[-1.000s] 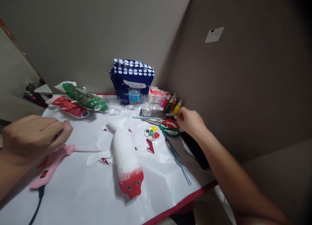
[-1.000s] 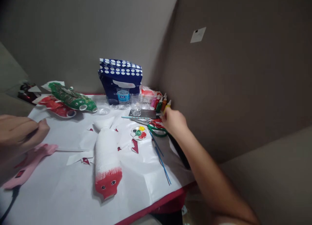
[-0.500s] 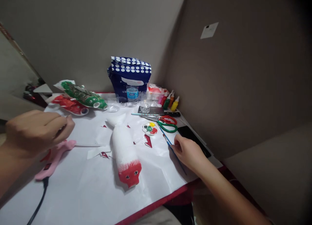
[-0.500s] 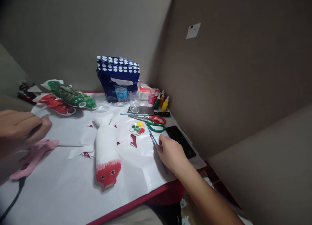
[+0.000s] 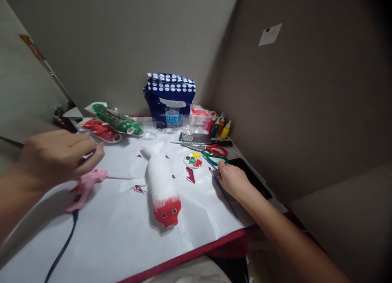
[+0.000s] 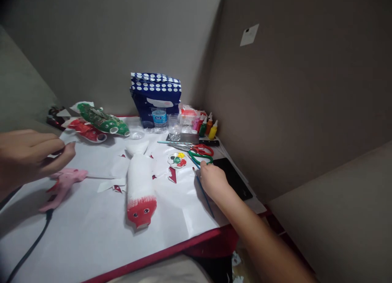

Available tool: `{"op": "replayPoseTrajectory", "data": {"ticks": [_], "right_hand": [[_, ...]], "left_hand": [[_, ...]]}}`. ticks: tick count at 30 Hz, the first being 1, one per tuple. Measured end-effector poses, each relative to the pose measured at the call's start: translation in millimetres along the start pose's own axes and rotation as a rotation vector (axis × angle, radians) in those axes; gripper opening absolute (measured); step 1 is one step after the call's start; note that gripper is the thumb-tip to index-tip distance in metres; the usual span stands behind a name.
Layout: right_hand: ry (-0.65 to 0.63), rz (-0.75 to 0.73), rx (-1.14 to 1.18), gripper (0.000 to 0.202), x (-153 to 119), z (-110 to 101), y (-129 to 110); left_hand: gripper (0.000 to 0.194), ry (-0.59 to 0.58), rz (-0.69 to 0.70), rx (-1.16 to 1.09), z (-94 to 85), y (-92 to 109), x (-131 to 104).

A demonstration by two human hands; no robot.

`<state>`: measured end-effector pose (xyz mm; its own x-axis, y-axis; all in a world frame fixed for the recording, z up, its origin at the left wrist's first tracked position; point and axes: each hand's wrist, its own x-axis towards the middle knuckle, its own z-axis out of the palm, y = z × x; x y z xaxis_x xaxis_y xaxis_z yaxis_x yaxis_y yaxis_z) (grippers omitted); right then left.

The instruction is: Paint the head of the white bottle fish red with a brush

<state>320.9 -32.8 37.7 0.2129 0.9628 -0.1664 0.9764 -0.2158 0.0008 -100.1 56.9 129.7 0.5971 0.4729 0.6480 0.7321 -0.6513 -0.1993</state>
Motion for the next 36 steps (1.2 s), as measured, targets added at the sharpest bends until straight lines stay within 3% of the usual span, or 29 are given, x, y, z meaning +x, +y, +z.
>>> {"op": "replayPoseTrajectory", "data": {"ticks": [4,7,10,14,16,20,25,28,32,36], "right_hand": [[0.004,-0.043,0.049,0.036,-3.2,3.1,5.5],[0.060,-0.096,0.127,0.016,-9.9,2.1,9.9],[0.135,-0.185,0.246,0.023,-25.1,-4.5,9.6],[0.133,-0.401,0.429,0.026,-59.1,-17.9,-3.4],[0.118,-0.545,0.612,0.030,-77.4,-23.2,-13.1],[0.045,-0.688,0.902,0.036,-105.8,-27.5,-29.6],[-0.036,-0.676,1.049,0.035,-119.6,-29.4,-36.6],[-0.065,-0.755,1.157,0.036,-119.2,-30.4,-36.9],[0.018,-0.879,1.221,0.038,-114.3,-27.0,-41.6],[0.226,-0.970,1.149,0.010,-111.4,-19.3,-46.3]], "left_hand": [[0.044,0.083,0.261,0.242,-6.1,13.5,9.8],[0.040,0.143,0.374,0.266,-8.2,24.2,18.2],[0.037,0.208,0.444,0.263,-8.3,42.1,27.2],[0.017,0.161,0.670,0.190,-4.9,80.2,34.6],[0.028,0.109,0.743,0.132,-2.6,100.4,35.5],[0.042,0.104,0.674,0.120,2.0,124.0,37.3],[0.022,0.081,0.760,0.110,4.7,119.7,41.7],[0.011,0.053,0.756,0.100,4.1,118.6,41.9],[0.026,0.030,0.751,0.119,3.2,125.6,43.4],[0.033,0.082,0.767,0.133,0.7,128.4,48.5]]}}
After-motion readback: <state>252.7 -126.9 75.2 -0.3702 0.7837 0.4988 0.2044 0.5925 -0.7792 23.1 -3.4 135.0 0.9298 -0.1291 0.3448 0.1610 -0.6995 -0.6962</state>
